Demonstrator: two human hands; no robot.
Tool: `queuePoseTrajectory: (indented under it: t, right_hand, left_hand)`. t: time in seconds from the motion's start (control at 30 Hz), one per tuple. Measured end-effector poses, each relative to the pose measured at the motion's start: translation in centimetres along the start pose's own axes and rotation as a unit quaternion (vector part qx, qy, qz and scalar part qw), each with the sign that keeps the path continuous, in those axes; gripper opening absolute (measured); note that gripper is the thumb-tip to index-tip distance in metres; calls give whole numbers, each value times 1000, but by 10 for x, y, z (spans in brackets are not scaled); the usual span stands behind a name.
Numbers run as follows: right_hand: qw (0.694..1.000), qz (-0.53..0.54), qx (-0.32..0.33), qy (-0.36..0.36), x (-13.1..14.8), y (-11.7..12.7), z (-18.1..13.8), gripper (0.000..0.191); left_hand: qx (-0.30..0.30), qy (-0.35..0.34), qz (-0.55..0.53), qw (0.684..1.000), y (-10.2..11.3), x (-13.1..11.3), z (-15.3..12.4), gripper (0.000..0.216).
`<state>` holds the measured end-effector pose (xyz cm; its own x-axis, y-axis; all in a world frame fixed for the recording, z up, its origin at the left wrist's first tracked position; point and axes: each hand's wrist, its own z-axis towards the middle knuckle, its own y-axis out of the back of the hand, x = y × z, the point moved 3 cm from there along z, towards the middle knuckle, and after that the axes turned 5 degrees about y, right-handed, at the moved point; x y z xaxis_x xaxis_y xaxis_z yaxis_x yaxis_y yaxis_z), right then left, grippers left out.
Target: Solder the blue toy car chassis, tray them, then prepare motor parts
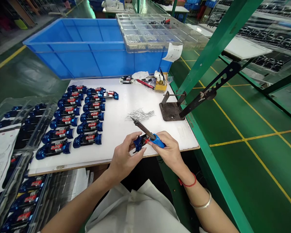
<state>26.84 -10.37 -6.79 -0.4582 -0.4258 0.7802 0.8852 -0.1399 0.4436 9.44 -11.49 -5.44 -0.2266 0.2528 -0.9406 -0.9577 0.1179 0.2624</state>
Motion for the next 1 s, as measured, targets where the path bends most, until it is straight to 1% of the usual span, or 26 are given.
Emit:
queuePoseTrajectory:
  t: [0.17, 0.23, 0.3, 0.43, 0.5, 0.57, 0.63, 0.73, 0.87, 1.0]
  right_hand:
    - [999, 10, 34, -13, 1, 1, 4, 18]
    - [997, 20, 58, -40, 5, 1, 8, 20]
    - [993, 37, 81, -79, 9, 3, 14, 20]
    - [978, 94, 106, -156, 18, 6, 23, 16]
    - [967, 110, 116, -198, 21, 6, 24, 17]
    - [953, 116, 128, -249, 22, 5, 23, 22]
    - [936, 127, 139, -297, 23, 4, 20, 27]
    - [917, 154, 146, -337, 25, 1, 17, 28]
    - [893, 195, 166, -371, 31, -4, 16, 28]
    - [878, 225, 187, -378, 32, -11, 15, 32]
  left_hand:
    - [23, 123, -72, 989, 4, 6, 1, 41]
    - [40, 168, -104, 979, 6, 8, 2, 46]
    - [74, 201, -138, 967, 10, 8, 3, 54]
    - [182, 222, -218, 933, 26, 2, 5, 69]
    - [227, 218, -241, 918, 34, 0, 5, 70]
    - [247, 208, -236, 917, 39, 1, 5, 66]
    - [236, 198, -218, 926, 39, 5, 4, 56]
    - [203, 201, -207, 936, 34, 14, 4, 39]
    - [172, 213, -191, 943, 27, 23, 7, 25]
    - [142, 173, -113, 968, 29, 23, 13, 19]
